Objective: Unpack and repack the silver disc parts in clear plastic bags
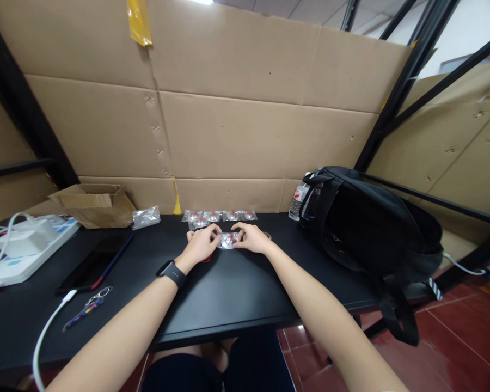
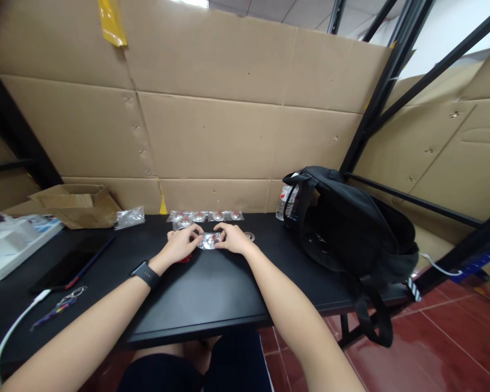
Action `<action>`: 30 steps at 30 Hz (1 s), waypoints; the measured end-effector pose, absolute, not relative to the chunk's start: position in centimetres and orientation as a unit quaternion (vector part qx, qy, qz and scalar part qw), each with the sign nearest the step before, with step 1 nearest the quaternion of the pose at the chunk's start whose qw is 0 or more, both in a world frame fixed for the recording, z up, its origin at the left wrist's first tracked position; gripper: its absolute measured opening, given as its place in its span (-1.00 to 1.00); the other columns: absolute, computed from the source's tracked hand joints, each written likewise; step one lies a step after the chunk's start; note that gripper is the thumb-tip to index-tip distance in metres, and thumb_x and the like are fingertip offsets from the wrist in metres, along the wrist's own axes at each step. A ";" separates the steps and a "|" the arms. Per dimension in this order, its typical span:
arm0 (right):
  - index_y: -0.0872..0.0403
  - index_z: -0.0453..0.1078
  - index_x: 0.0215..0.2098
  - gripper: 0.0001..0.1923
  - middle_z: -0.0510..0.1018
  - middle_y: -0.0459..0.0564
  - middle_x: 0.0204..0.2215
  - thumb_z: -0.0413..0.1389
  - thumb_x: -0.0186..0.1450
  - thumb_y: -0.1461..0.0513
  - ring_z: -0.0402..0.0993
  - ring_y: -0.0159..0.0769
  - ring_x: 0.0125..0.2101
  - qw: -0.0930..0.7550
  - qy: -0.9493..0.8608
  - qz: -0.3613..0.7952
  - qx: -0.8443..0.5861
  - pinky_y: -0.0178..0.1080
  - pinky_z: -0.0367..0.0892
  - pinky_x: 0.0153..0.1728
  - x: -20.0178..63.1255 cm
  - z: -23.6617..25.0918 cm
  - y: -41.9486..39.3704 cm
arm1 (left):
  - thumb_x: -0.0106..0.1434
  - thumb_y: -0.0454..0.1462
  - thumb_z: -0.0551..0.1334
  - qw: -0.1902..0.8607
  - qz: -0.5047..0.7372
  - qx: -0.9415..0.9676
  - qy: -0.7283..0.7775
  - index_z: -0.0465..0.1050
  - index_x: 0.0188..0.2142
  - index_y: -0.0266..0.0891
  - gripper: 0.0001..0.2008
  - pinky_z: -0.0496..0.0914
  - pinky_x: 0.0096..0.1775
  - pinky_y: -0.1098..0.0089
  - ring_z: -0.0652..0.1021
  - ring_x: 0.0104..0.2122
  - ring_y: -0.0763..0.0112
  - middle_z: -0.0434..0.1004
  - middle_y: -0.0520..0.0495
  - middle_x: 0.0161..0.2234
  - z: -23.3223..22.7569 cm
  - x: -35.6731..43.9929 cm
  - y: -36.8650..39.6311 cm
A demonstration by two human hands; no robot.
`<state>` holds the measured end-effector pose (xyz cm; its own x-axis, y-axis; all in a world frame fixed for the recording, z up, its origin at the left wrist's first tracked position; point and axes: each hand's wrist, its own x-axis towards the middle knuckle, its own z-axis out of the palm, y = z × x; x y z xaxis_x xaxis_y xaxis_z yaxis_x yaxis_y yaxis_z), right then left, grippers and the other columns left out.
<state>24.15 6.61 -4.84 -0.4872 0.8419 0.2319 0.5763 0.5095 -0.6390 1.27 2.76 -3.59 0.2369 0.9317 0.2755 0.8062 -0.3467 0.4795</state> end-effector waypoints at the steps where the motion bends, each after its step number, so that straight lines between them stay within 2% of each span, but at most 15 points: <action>1: 0.04 0.44 0.01 -0.46 0.59 -0.18 -0.44 0.41 0.07 0.23 0.47 -0.42 -0.48 0.275 -0.824 0.246 -0.429 -0.36 0.28 -0.31 24.1 -5.0 6.7 | 0.30 -0.14 0.18 0.124 0.259 0.782 0.554 0.45 -0.14 -0.04 -0.83 0.14 -0.02 0.18 0.62 -0.14 0.19 0.71 0.05 -0.26 -3.5 1.2 2.7; 4: 0.03 0.43 -0.02 -0.49 0.58 -0.19 -0.44 0.41 0.07 0.25 0.45 -0.42 -0.49 0.293 -0.818 0.232 -0.436 -0.36 0.27 -0.32 24.0 -5.3 6.8 | 0.23 -0.13 0.26 0.124 0.236 0.799 0.539 0.54 -0.22 -0.01 -0.85 0.14 0.01 0.13 0.60 -0.09 0.13 0.71 0.04 -0.20 -3.4 0.9 2.8; 7: 0.03 0.41 -0.04 -0.52 0.58 -0.20 -0.43 0.38 0.09 0.26 0.44 -0.41 -0.48 0.315 -0.814 0.211 -0.441 -0.36 0.26 -0.32 23.8 -5.4 6.9 | 0.27 -0.15 0.22 0.118 0.218 0.807 0.536 0.60 -0.24 0.04 -0.84 0.14 0.04 0.08 0.58 -0.02 0.08 0.70 0.03 -0.13 -3.5 0.7 3.1; 10: 0.04 0.43 -0.09 -0.64 0.59 -0.15 -0.36 0.32 0.15 0.31 0.47 -0.37 -0.40 0.329 -0.815 0.178 -0.443 -0.34 0.28 -0.28 23.4 -5.4 7.1 | 0.31 -0.15 0.18 0.100 0.214 0.806 0.543 0.61 -0.17 0.05 -0.78 0.17 0.05 0.06 0.54 0.04 0.03 0.67 0.00 -0.04 -3.7 0.5 3.4; 13: 0.07 0.50 -0.19 -0.80 0.60 -0.03 -0.22 0.21 0.22 0.38 0.49 -0.31 -0.24 0.313 -0.832 0.132 -0.439 -0.30 0.31 -0.16 22.5 -5.5 7.5 | 0.33 -0.14 0.15 0.057 0.208 0.809 0.547 0.58 -0.05 0.02 -0.72 0.21 0.04 0.04 0.46 0.11 0.00 0.59 -0.06 0.08 -4.2 0.1 3.8; 15: 0.08 0.53 -0.12 -0.78 0.57 0.06 -0.08 0.15 0.28 0.36 0.47 -0.23 -0.09 0.288 -0.846 0.106 -0.436 -0.22 0.31 -0.03 21.9 -5.6 7.5 | 0.36 -0.13 0.12 0.029 0.198 0.807 0.555 0.53 0.05 0.00 -0.66 0.22 0.04 0.03 0.40 0.16 -0.02 0.52 -0.11 0.16 -4.7 -0.2 4.3; 17: 0.08 0.49 0.05 -0.68 0.49 0.13 0.10 0.11 0.34 0.30 0.39 -0.11 0.06 0.253 -0.853 0.087 -0.448 -0.10 0.27 0.07 21.4 -5.7 7.5 | 0.39 -0.10 0.07 0.017 0.182 0.803 0.567 0.45 0.16 0.01 -0.59 0.22 0.04 -0.02 0.34 0.19 -0.05 0.44 -0.13 0.23 -5.3 -0.4 4.8; 19: 0.04 0.40 0.18 -0.59 0.35 0.16 0.25 0.08 0.37 0.23 0.27 0.00 0.17 0.212 -0.853 0.078 -0.471 0.04 0.22 0.11 21.2 -5.6 7.3 | 0.40 -0.06 0.03 0.010 0.167 0.798 0.579 0.36 0.24 0.04 -0.54 0.24 0.04 -0.06 0.31 0.20 -0.10 0.35 -0.12 0.29 -5.6 -0.7 5.3; 21: 0.00 0.37 0.22 -0.55 0.27 0.15 0.30 0.08 0.37 0.20 0.18 0.06 0.22 0.182 -0.848 0.076 -0.492 0.11 0.19 0.12 21.3 -5.2 7.1 | 0.41 -0.03 0.01 -0.008 0.171 0.782 0.599 0.32 0.27 0.05 -0.51 0.25 0.02 -0.10 0.29 0.20 -0.15 0.28 -0.14 0.33 -5.3 -1.2 5.5; 23: -0.02 0.38 0.21 -0.56 0.28 0.13 0.29 0.10 0.36 0.18 0.14 0.06 0.25 0.172 -0.843 0.066 -0.505 0.12 0.16 0.14 22.1 -4.4 6.9 | 0.40 -0.03 0.01 -0.032 0.189 0.761 0.620 0.38 0.22 0.02 -0.53 0.27 0.01 -0.08 0.32 0.18 -0.17 0.32 -0.16 0.30 -4.5 -2.0 5.5; 25: -0.02 0.40 0.19 -0.55 0.31 0.14 0.26 0.14 0.34 0.16 0.14 0.07 0.25 0.165 -0.835 0.045 -0.523 0.12 0.13 0.16 23.6 -3.4 6.7 | 0.38 -0.05 0.04 -0.025 0.189 0.763 0.618 0.51 0.06 0.00 -0.60 0.29 0.00 0.00 0.41 0.12 -0.10 0.49 -0.15 0.17 -3.3 -3.1 5.3; 27: -0.01 0.40 0.20 -0.49 0.31 0.17 0.26 0.19 0.29 0.11 0.19 0.12 0.22 0.142 -0.817 0.029 -0.559 0.13 0.15 0.15 25.7 -2.5 6.5 | 0.33 -0.03 0.11 0.036 0.156 0.799 0.580 0.59 -0.14 -0.03 -0.68 0.32 -0.04 0.15 0.54 -0.03 0.04 0.64 -0.07 -0.05 -2.3 -4.4 5.1; 30: 0.03 0.39 0.22 -0.27 0.39 0.21 0.20 0.35 0.11 0.06 0.34 0.13 0.14 0.078 -0.790 0.067 -0.604 0.02 0.25 0.11 28.9 -1.3 6.4 | 0.23 0.01 0.21 0.137 0.103 0.832 0.528 0.61 -0.30 -0.05 -0.72 0.35 -0.12 0.31 0.62 -0.20 0.20 0.70 0.02 -0.26 -1.5 -6.0 4.7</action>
<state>28.89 6.42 -1.33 -0.2577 0.9653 0.0428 0.9445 0.2610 -0.1996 -6.03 4.70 -1.54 0.4215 0.9064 0.0266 0.8501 -0.4052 0.3365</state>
